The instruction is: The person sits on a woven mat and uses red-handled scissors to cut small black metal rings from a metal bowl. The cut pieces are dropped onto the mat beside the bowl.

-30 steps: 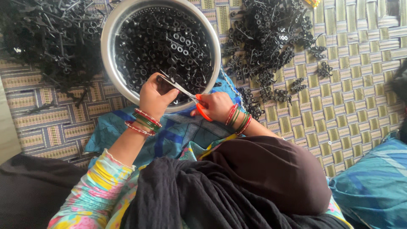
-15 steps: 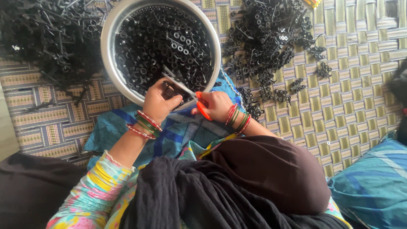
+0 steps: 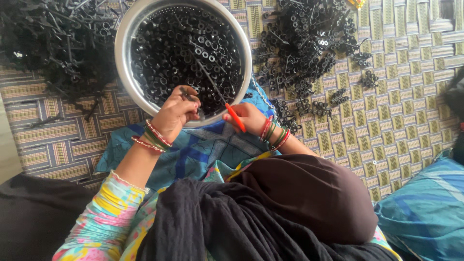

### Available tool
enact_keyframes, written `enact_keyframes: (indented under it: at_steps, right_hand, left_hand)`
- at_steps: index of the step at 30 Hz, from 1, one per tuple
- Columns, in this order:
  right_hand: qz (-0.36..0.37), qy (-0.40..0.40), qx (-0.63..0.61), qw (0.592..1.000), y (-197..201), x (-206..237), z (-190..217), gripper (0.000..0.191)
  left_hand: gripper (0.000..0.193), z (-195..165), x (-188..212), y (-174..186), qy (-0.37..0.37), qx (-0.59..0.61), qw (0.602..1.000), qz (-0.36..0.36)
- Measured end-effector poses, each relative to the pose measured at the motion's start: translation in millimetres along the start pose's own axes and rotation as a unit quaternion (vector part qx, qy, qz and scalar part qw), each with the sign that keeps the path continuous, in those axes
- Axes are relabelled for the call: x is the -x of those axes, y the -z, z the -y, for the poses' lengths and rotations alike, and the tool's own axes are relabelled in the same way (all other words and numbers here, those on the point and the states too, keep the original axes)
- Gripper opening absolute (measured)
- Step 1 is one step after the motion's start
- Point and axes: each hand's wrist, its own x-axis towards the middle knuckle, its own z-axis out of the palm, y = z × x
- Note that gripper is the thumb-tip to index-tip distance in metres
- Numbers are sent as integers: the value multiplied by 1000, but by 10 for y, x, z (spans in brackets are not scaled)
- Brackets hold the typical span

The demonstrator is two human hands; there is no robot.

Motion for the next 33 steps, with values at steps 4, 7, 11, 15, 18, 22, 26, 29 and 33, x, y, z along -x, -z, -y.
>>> enact_keyframes:
  at_steps: [4,7,11,15,18,22,26,29,33]
  right_hand:
    - [13,95,45,994,39,53,-7,49]
    - [-14,131,185,974,39,69,50,52]
    - [-2,119,248,961,22,86,136,53]
    - [10,100,221,970,3,83,190,51]
    - [-3,82,220,972,-50,96,184,48]
    - [-2,54,215,975,-71,91,116,45]
    - [45,105,100,988,-8,66,52,45]
    - [32,127,111,985,-31,59,41,48]
    - [-4,64,180,981,-92,59,45,53]
  left_hand:
    - [16,-11,-41,-30,-113,-106,987,-45]
    - [16,18,-51,-21,-154,-146,974,-85]
    - [15,76,-36,-9,-153,-144,974,-87]
    - [19,131,-58,-54,-142,-158,974,-74]
    - [19,153,-74,-85,-142,-143,978,-59]
    - [19,175,-60,-95,-148,-121,979,-76]
    - [18,226,-20,-105,-161,-155,972,-74]
    - [18,330,25,-138,-170,-179,966,-75]
    - [18,383,29,-103,-172,-160,970,-62]
